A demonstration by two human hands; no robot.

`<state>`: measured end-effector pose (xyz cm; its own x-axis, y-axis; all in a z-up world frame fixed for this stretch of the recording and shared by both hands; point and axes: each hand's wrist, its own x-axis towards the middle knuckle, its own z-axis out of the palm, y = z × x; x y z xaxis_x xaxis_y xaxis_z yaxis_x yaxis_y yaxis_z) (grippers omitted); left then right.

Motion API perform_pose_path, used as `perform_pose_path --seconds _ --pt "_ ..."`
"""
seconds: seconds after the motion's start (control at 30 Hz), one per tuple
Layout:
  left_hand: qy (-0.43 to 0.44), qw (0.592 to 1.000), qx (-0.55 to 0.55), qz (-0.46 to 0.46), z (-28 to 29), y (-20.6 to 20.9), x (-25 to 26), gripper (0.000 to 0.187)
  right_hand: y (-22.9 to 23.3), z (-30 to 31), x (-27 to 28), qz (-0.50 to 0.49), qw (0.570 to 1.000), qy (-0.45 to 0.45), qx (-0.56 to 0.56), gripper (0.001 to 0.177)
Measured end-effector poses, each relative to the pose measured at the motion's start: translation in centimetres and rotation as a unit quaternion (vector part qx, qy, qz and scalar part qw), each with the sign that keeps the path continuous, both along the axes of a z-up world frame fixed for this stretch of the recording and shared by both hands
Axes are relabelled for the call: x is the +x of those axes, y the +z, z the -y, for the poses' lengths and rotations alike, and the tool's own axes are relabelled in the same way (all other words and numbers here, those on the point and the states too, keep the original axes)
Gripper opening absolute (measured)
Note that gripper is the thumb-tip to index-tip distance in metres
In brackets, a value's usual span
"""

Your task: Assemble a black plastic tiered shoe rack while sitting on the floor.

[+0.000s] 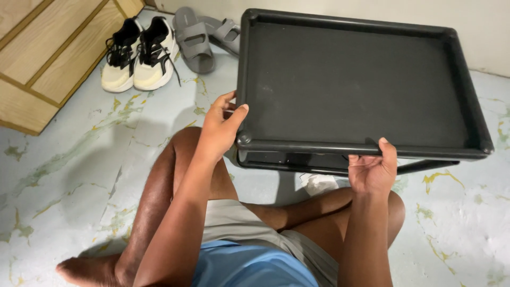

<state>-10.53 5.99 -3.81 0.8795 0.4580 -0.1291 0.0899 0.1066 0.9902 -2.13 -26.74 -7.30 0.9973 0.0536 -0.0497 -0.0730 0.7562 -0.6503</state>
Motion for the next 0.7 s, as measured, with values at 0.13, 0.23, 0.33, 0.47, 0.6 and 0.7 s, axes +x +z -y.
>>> perform_pose_path --seconds 0.13,0.23,0.33,0.47,0.6,0.7 --pt "0.083 0.930 0.352 0.065 2.3 2.3 0.6 0.059 1.4 -0.8 -0.4 0.003 0.999 -0.012 -0.038 0.017" --pt "0.096 0.876 0.446 0.159 6.2 6.0 2.2 0.054 1.8 -0.9 -0.6 -0.173 0.970 -0.115 -0.127 0.021" --pt "-0.008 0.879 0.442 0.180 11.4 7.4 5.0 0.044 -0.5 1.2 -0.1 -0.159 0.966 -0.097 -0.179 0.015" --pt "-0.183 0.875 0.417 0.165 18.7 7.2 8.1 0.040 -2.8 4.8 -0.2 -0.032 0.995 -0.055 -0.077 0.029" --pt "-0.305 0.828 0.441 0.165 24.8 6.6 10.6 0.045 -1.4 8.3 -0.1 -0.062 0.984 -0.158 -0.051 0.030" --pt "-0.385 0.799 0.445 0.121 27.9 6.6 11.8 0.049 -2.5 12.3 1.1 -0.133 0.939 -0.265 -0.173 0.024"
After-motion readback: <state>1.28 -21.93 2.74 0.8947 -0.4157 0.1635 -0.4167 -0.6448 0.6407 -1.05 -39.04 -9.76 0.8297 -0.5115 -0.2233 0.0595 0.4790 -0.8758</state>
